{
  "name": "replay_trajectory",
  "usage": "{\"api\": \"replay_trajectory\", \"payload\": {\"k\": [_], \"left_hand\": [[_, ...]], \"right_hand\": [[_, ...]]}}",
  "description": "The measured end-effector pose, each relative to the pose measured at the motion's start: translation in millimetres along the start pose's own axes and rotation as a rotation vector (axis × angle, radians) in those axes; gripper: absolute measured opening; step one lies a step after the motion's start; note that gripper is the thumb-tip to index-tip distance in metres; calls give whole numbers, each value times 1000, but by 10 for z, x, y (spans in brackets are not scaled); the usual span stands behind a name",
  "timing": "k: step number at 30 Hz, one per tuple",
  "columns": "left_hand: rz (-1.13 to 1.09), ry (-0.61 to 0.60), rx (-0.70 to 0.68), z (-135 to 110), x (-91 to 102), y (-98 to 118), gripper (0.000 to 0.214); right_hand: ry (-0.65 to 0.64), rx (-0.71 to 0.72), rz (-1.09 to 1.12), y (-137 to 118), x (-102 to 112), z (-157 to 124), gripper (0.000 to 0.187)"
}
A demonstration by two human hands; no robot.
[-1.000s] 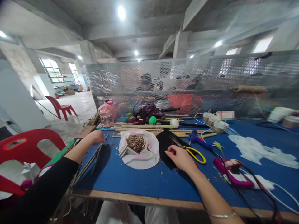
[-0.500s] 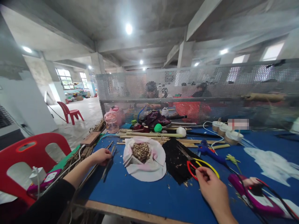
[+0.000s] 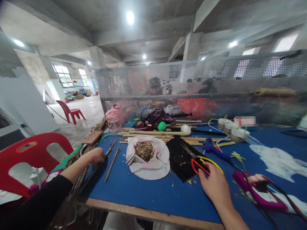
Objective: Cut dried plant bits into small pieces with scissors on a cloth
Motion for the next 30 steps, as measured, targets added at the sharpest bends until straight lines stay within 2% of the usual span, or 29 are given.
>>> {"api": "replay_trajectory", "payload": {"k": [4,10,14,17,21,24,26,28,30], "left_hand": [[-52,-14,3,20,-9,-18,24],[-69,20,21,-21,-69,-18,22],[-56,16,4,-12,-134,76,22],[-104,14,3,-24,-109,159,16],[-257,16,-40,-142,2,292,4],[-605,-59,-142,-302,45,492,6],[-895,-132,-232,-427,30,715,18],[-1063,-190,-319,-554,-39,1003,26],[-1131,-237,-402,-677,-167,1330,26]], "right_hand": [[12,18,-57,0,17,21,37],[-58,-50,70,62,-26,15,36],[-10,-20,13,20,12,1,35],[57,18,-73,-15,67,-10,35],[105,68,-95,-68,144,-20,35],[107,55,3,-268,213,-50,33],[7,2,200,-550,210,-96,31],[-236,-36,474,-975,124,-175,32],[-489,-14,726,-1478,12,-278,37]]}}
Point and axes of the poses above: each hand's wrist, its own z-axis towards the middle knuckle, its own x-axis out of the back of the hand, y = z × x, the point moved 4 cm from there along z, towards the middle knuckle, and after that the axes turned 1 degree about -x, right-handed, at the moved point
